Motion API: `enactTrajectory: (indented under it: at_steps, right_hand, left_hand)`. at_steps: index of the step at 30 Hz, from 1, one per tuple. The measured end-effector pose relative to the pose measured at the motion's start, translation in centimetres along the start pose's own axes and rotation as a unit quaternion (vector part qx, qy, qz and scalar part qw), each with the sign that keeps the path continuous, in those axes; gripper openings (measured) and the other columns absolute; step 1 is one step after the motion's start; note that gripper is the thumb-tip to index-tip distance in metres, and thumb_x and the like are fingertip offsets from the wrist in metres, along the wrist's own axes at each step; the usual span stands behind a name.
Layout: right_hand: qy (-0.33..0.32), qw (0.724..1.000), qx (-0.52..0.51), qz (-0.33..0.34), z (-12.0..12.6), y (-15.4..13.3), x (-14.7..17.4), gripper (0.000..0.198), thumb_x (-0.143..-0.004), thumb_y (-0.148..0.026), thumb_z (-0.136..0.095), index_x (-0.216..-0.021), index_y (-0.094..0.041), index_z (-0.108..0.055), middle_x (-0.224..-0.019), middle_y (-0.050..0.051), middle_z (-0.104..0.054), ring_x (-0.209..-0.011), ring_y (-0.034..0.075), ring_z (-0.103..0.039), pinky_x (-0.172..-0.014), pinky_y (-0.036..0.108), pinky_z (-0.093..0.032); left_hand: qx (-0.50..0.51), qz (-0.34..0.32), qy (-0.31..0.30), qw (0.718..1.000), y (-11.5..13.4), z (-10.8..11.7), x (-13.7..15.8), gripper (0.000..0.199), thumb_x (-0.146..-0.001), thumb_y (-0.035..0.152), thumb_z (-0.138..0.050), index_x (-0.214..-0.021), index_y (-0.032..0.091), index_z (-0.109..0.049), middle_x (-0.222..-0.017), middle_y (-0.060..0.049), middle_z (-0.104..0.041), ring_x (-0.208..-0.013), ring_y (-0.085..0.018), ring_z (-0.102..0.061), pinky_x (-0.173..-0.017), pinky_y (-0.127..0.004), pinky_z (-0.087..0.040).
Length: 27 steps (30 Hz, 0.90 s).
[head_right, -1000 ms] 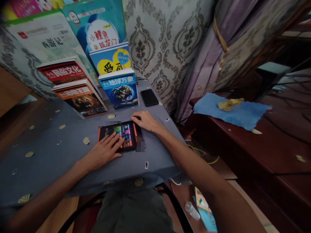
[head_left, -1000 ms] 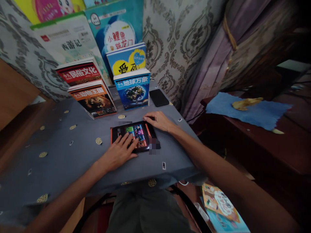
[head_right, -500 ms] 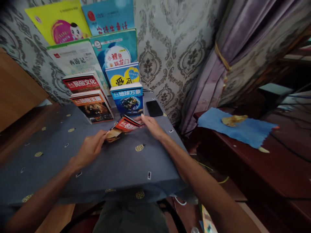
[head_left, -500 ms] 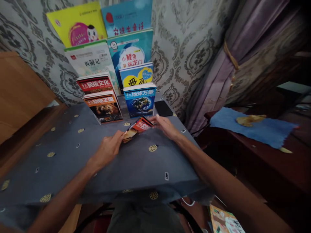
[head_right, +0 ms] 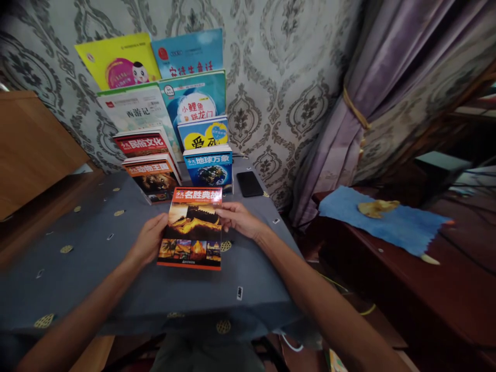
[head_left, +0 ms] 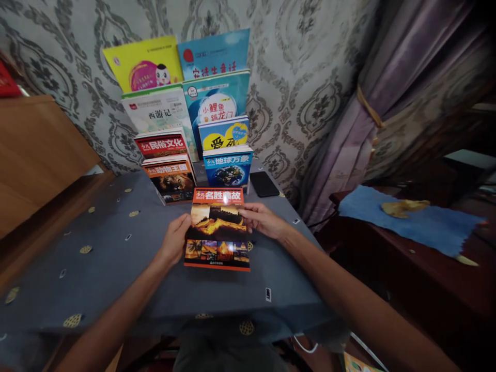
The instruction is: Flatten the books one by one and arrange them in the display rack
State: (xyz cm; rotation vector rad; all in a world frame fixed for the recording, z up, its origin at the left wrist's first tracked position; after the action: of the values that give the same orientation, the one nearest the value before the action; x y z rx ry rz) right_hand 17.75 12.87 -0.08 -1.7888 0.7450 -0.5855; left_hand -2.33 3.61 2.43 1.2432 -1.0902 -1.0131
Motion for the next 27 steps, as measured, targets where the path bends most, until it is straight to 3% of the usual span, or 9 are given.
enactTrajectory:
  at_steps: [3,6,9,11,15,18,22,25,27]
  right_hand:
    - [-0.005,0.997,0.049,-0.057,0.4,1.1,-0.2,0.041,-0.065,-0.046,-0.088,-0.087,-0.015,-0.071,-0.065,-0.001,-0.069,-0.051,0.008,-0.06,-0.046,0.018,-0.049]
    - [-0.014,0.992,0.093,-0.087,0.5,2.2,-0.4,0.041,-0.065,-0.047,-0.087,-0.083,-0.015,-0.069,-0.067,0.0,-0.071,-0.051,0.008,-0.062,-0.048,0.019,-0.051]
    - [0.002,0.987,0.137,-0.087,0.6,2.6,-0.6,0.042,-0.065,-0.052,-0.086,-0.074,-0.016,-0.065,-0.059,-0.002,-0.068,-0.047,0.009,-0.061,-0.045,0.018,-0.049]
    - [0.014,0.981,0.172,-0.088,0.8,2.7,-0.6,0.043,-0.066,-0.053,-0.085,-0.07,-0.017,-0.062,-0.052,-0.003,-0.064,-0.045,0.01,-0.061,-0.043,0.019,-0.047]
    - [0.043,0.959,0.261,-0.105,1.5,2.5,-0.7,0.039,-0.075,-0.05,-0.079,-0.065,-0.019,-0.057,-0.049,-0.003,-0.063,-0.04,0.011,-0.057,-0.041,0.021,-0.043]
    - [0.097,0.912,0.392,-0.07,2.2,1.2,-0.5,0.036,-0.085,-0.045,-0.068,-0.062,-0.02,-0.056,-0.049,-0.002,-0.062,-0.039,0.012,-0.054,-0.044,0.024,-0.041]
    - [0.153,0.8,0.576,0.07,0.2,-1.1,0.1,0.031,-0.095,-0.037,-0.052,-0.076,-0.019,-0.067,-0.068,0.005,-0.072,-0.063,0.021,-0.068,-0.063,0.03,-0.048]
    - [0.087,0.773,0.609,0.152,-4.2,-0.7,-0.3,0.031,-0.1,-0.035,-0.044,-0.105,-0.019,-0.07,-0.1,0.011,-0.077,-0.092,0.025,-0.072,-0.082,0.035,-0.052]
    - [0.013,0.771,0.601,0.21,-7.6,0.0,-1.0,0.035,-0.101,-0.036,-0.044,-0.125,-0.02,-0.063,-0.125,0.014,-0.07,-0.117,0.027,-0.065,-0.099,0.041,-0.049]
  left_hand:
    - [-0.073,0.072,-0.032,0.994,-3.0,1.0,-0.2,0.058,-0.065,0.074,-0.065,-0.082,0.02,-0.053,-0.065,0.003,-0.063,-0.054,-0.017,-0.062,-0.048,-0.025,-0.048]
    - [-0.246,0.058,-0.094,0.963,-3.7,1.8,0.0,0.049,-0.08,0.07,-0.05,-0.078,0.021,-0.051,-0.054,0.005,-0.058,-0.041,-0.015,-0.056,-0.041,-0.023,-0.04]
    - [-0.448,-0.02,-0.125,0.885,-2.7,1.8,0.3,0.039,-0.094,0.052,-0.042,-0.074,0.021,-0.054,-0.054,0.002,-0.058,-0.045,-0.015,-0.057,-0.049,-0.024,-0.039]
    - [-0.549,-0.071,-0.1,0.827,-1.6,1.6,0.3,0.033,-0.097,0.04,-0.041,-0.078,0.02,-0.06,-0.064,-0.003,-0.066,-0.061,-0.019,-0.064,-0.058,-0.026,-0.043]
    - [-0.63,-0.166,-0.037,0.758,-0.4,0.7,0.0,0.024,-0.1,0.029,-0.042,-0.103,0.019,-0.063,-0.101,-0.01,-0.072,-0.094,-0.025,-0.068,-0.078,-0.034,-0.051]
    - [-0.618,-0.241,-0.042,0.747,-1.0,-0.2,-0.5,0.027,-0.1,0.026,-0.044,-0.121,0.017,-0.058,-0.125,-0.012,-0.066,-0.119,-0.026,-0.061,-0.098,-0.04,-0.05]
    - [-0.598,-0.282,-0.047,0.749,-2.5,-0.3,-1.1,0.036,-0.1,0.026,-0.042,-0.133,0.015,-0.051,-0.14,-0.014,-0.059,-0.134,-0.027,-0.052,-0.109,-0.046,-0.045]
    - [-0.589,-0.29,-0.039,0.753,-3.0,-0.1,-1.2,0.037,-0.101,0.026,-0.04,-0.134,0.015,-0.05,-0.142,-0.016,-0.057,-0.133,-0.028,-0.052,-0.106,-0.049,-0.047]
    - [-0.584,-0.293,-0.045,0.756,-3.2,-0.1,-1.2,0.036,-0.1,0.024,-0.039,-0.133,0.014,-0.051,-0.14,-0.017,-0.058,-0.131,-0.028,-0.053,-0.105,-0.05,-0.047]
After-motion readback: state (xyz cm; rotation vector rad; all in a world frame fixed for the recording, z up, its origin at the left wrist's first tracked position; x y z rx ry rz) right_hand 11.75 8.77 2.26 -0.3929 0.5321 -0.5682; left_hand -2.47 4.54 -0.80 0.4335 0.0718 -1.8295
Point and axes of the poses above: each hand's wrist, its own x-axis away from the middle knuckle, its own z-axis out of the back of the hand, y = z × x, the point moved 7 cm from there along -x, towards the middle knuckle
